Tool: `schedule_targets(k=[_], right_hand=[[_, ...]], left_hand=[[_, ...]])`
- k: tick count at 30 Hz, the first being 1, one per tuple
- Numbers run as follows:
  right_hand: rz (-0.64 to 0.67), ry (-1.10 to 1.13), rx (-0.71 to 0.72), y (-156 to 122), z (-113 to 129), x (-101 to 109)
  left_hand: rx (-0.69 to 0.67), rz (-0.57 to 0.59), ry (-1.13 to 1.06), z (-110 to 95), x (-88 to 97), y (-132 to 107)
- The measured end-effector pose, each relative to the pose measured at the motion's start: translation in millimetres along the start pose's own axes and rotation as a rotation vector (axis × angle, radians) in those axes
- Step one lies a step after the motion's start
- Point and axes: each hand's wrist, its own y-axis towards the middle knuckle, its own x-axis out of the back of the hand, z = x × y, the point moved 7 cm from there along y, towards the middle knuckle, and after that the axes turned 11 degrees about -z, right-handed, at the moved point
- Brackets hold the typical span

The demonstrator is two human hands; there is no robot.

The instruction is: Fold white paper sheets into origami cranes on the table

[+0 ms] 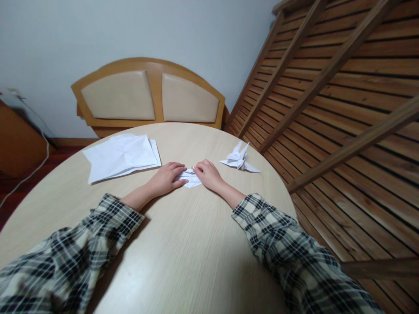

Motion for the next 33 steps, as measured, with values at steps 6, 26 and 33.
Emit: schedule_targets(k=[6,26,33], right_hand=[[-0.014,0.079,-0.039,-0.5,-1.8,-0.3],[-0.063,-0.014,0.132,-3.5,23.9,10.6],[-0.122,-0.110,0.273,-7.8,43.5,24.2]], left_hand=[[0.003,0.004,-0.002,-2.4,1.4,0.2],[0.126,-0.105,0.022,-4.5,17.7,2.0],[0.206,-0.071,0.041,-2.3,22.5,4.9]])
